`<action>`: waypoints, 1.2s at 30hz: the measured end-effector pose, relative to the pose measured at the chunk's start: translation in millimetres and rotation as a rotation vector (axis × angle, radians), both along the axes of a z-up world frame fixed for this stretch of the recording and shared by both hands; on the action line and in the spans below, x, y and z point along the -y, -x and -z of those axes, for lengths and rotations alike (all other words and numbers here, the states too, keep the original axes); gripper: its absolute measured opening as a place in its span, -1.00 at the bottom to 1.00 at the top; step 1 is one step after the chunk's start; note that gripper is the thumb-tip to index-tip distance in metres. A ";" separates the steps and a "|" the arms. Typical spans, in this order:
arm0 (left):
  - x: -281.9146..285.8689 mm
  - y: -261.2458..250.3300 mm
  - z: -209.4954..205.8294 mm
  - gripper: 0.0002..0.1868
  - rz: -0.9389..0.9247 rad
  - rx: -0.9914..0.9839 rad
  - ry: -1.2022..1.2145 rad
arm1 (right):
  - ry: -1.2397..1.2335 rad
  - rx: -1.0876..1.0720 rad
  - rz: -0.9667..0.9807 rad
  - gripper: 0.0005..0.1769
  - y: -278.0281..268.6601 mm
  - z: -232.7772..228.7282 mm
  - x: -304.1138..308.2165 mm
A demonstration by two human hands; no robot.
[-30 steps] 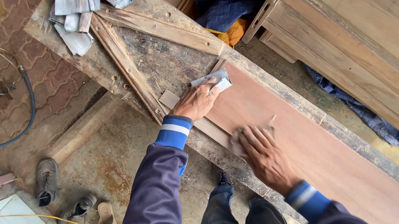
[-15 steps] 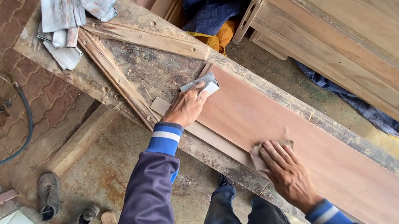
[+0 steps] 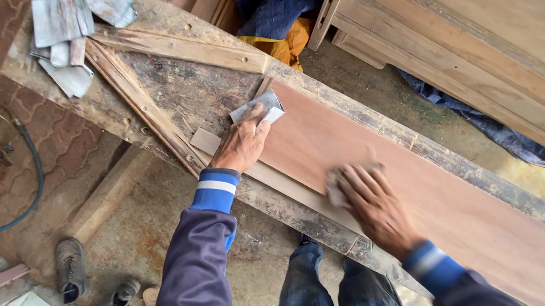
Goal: Sanding a long wooden plank with pieces of sandpaper to smooth the surface.
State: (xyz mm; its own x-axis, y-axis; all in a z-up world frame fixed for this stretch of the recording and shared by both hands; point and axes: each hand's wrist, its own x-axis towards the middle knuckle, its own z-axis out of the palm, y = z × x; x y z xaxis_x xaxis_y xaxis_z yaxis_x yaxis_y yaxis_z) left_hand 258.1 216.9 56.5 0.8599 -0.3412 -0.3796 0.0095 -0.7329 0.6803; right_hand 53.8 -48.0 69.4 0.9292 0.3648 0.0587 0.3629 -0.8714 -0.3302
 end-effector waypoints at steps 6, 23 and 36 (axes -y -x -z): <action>-1.4 4.2 23.1 -0.43 0.035 0.084 0.012 | 0.157 -0.029 -0.015 -0.36 19.8 18.2 11.6; 165.8 257.9 18.7 -0.38 0.159 0.573 0.086 | -0.001 0.097 0.883 -0.50 215.9 38.3 195.8; 192.8 184.1 61.2 -0.32 -0.056 0.661 -0.367 | 0.101 0.115 1.136 -0.46 301.4 59.7 262.6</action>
